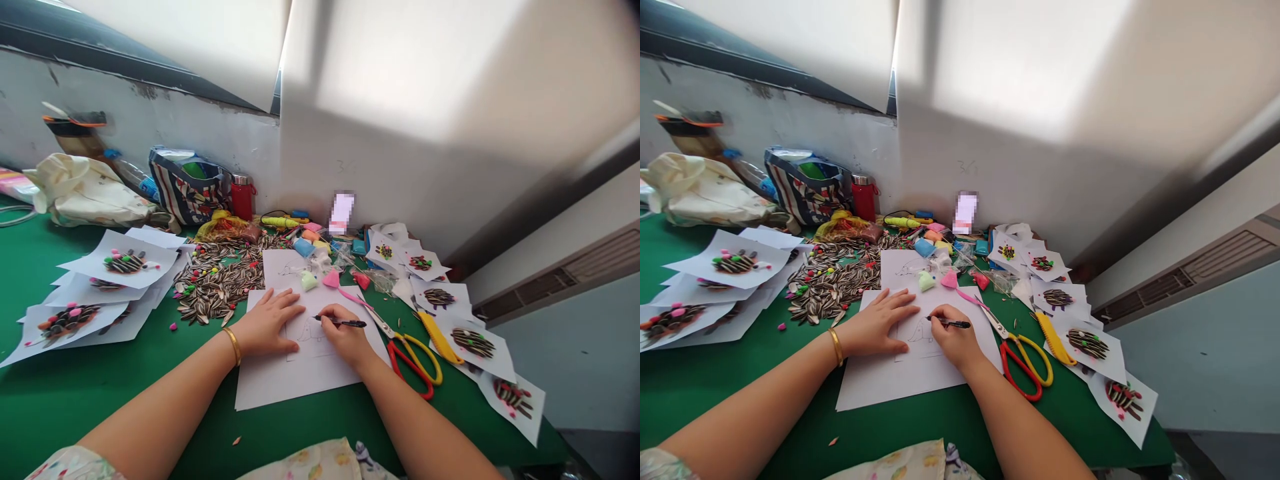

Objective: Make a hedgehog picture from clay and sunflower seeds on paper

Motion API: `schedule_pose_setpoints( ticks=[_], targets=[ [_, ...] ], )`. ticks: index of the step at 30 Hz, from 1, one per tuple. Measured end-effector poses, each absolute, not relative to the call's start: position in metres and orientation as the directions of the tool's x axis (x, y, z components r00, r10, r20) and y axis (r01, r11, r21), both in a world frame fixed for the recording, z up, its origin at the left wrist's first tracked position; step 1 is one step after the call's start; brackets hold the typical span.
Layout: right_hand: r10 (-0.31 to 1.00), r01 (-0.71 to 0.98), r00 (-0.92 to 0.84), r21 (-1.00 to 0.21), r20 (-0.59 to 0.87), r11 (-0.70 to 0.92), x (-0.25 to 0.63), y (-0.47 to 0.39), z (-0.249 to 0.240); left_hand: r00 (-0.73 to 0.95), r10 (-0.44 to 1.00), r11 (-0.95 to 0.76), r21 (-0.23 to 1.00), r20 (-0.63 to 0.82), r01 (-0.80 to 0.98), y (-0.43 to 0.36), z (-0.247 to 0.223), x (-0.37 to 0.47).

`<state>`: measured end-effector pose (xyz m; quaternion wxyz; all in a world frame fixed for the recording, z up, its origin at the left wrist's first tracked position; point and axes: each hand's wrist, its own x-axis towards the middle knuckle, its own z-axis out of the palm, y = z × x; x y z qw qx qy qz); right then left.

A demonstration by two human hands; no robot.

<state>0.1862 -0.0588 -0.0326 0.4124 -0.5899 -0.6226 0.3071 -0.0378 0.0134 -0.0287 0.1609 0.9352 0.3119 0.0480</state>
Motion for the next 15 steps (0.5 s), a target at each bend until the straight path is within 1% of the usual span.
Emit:
schedule_pose_setpoints(
  ticks=[9, 12, 15],
  targets=[
    [0.98, 0.542, -0.012, -0.823, 0.197, 0.172, 0.1848, -0.0589, -0.04, 0.798, 0.602, -0.755, 0.322, -0.005, 0.572, 0.0121, -0.0274, -0.0373],
    [0.982, 0.568, -0.014, -0.806, 0.19, 0.164, 0.184, -0.059, -0.0383, 0.798, 0.603, -0.755, 0.317, -0.01, 0.574, 0.012, -0.0268, -0.0372],
    [0.984, 0.56, 0.001, -0.816, 0.177, 0.146, 0.1845, -0.0587, -0.0387, 0.799, 0.601, -0.756, 0.316, -0.011, 0.573, 0.0122, -0.0267, -0.0374]
  ],
)
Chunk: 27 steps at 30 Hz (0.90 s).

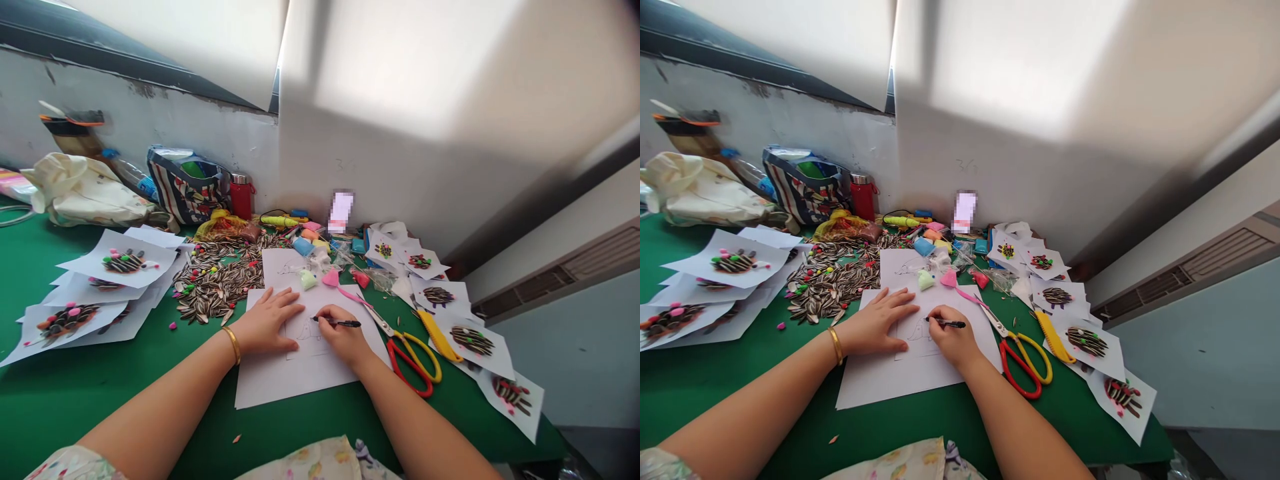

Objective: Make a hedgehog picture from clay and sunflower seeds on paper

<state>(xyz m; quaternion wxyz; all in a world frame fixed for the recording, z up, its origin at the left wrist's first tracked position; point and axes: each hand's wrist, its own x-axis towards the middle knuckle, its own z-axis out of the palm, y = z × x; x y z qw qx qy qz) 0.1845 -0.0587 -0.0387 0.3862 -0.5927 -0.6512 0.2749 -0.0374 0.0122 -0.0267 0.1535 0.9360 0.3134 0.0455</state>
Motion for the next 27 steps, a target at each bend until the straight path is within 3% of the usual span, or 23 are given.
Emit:
schedule_pose_setpoints(
  ticks=[27],
  targets=[
    [0.973, 0.596, -0.024, -0.778, 0.228, 0.197, 0.1828, -0.0629, -0.0454, 0.798, 0.602, -0.757, 0.315, -0.005, 0.573, 0.0125, -0.0277, -0.0371]
  ],
)
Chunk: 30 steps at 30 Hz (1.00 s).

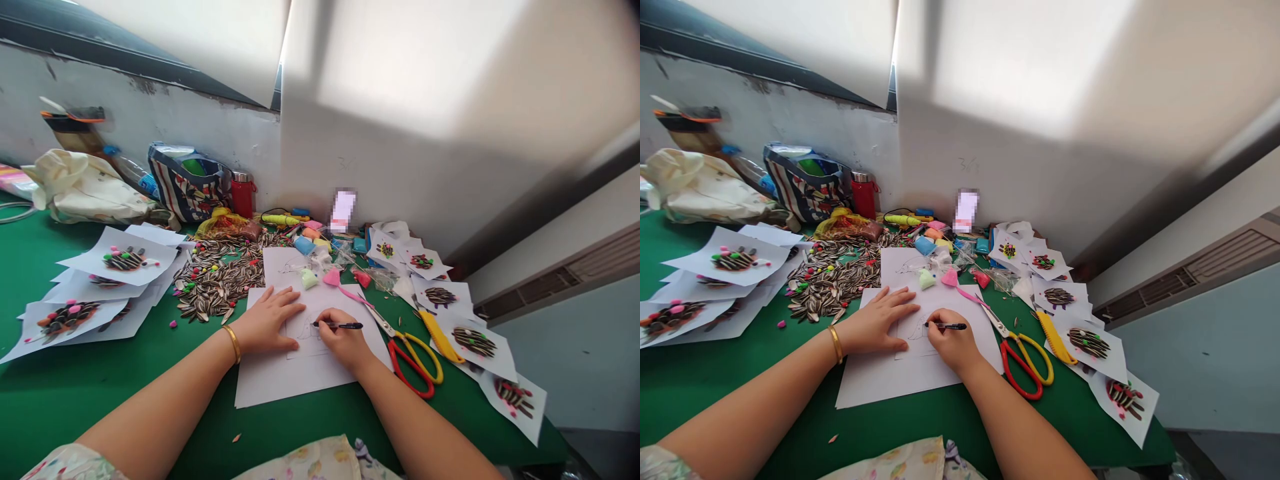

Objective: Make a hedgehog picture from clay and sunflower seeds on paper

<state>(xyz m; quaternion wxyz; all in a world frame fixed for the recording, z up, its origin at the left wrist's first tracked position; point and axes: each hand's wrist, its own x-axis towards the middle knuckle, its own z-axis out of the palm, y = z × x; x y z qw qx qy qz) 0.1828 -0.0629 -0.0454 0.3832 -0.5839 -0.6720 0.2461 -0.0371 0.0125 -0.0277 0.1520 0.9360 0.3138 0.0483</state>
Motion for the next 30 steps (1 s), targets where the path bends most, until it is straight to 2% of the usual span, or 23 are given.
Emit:
schedule_pose_setpoints(
  ticks=[23, 30],
  targets=[
    [0.978, 0.557, 0.05, -0.819, 0.203, 0.142, 0.1865, -0.0611, -0.0424, 0.8, 0.6, -0.76, 0.31, -0.002, 0.571, 0.0129, -0.0292, -0.0369],
    [0.979, 0.576, 0.022, -0.803, 0.201, 0.152, 0.1854, -0.0617, -0.0399, 0.798, 0.602, -0.756, 0.315, -0.007, 0.573, 0.0126, -0.0289, -0.0371]
  ],
)
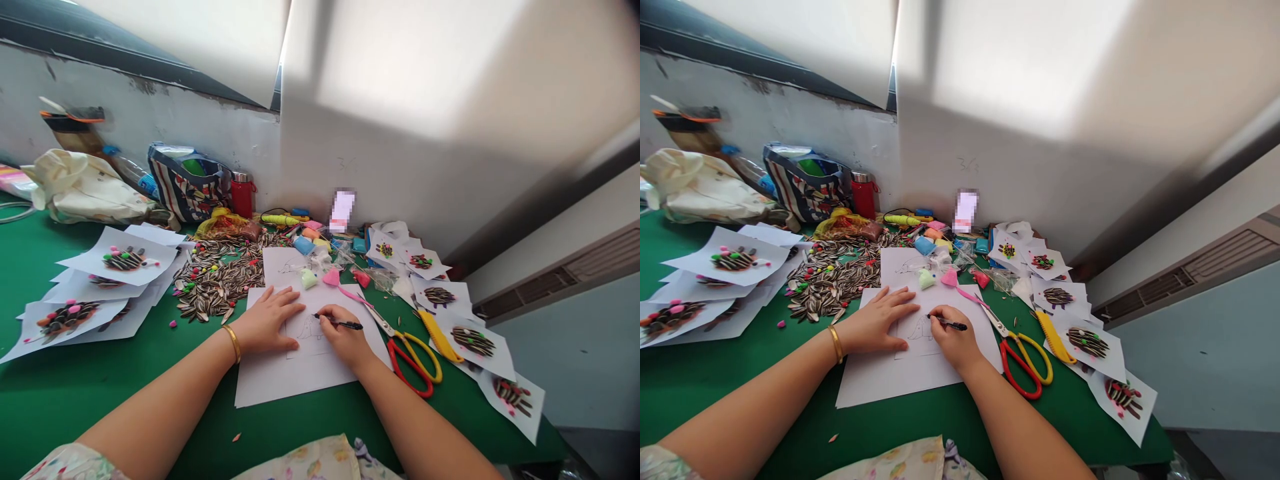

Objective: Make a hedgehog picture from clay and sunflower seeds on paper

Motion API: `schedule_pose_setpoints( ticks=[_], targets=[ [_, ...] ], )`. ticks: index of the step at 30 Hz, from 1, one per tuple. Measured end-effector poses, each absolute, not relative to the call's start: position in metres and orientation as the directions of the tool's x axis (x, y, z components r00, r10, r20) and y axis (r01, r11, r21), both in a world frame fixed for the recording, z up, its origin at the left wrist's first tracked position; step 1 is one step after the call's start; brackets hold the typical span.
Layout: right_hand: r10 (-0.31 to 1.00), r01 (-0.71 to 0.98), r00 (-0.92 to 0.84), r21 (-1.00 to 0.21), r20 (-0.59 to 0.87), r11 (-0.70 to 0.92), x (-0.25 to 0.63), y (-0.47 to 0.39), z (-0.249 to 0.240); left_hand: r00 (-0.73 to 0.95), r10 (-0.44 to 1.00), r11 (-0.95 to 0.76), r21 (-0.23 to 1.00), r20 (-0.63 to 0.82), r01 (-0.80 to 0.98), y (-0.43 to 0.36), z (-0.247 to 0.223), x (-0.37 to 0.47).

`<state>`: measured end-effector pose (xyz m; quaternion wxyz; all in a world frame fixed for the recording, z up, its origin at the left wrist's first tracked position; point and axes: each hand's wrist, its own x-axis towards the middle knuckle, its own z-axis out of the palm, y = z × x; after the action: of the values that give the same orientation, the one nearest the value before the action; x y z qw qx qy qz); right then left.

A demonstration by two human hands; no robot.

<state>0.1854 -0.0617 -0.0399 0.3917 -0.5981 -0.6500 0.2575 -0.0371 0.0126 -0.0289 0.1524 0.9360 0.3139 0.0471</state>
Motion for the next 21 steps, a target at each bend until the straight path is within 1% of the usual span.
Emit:
schedule_pose_setpoints(
  ticks=[13, 17, 21],
  targets=[
    [0.979, 0.558, 0.048, -0.818, 0.199, 0.139, 0.1864, -0.0609, -0.0409, 0.802, 0.597, -0.758, 0.326, -0.004, 0.566, 0.0129, -0.028, -0.0372],
    [0.979, 0.573, 0.021, -0.804, 0.204, 0.155, 0.1858, -0.0607, -0.0412, 0.803, 0.596, -0.759, 0.325, -0.003, 0.564, 0.0131, -0.0287, -0.0377],
    [0.979, 0.577, 0.042, -0.805, 0.199, 0.139, 0.1863, -0.0608, -0.0421, 0.803, 0.597, -0.758, 0.329, 0.003, 0.563, 0.0131, -0.0296, -0.038]
  ],
)
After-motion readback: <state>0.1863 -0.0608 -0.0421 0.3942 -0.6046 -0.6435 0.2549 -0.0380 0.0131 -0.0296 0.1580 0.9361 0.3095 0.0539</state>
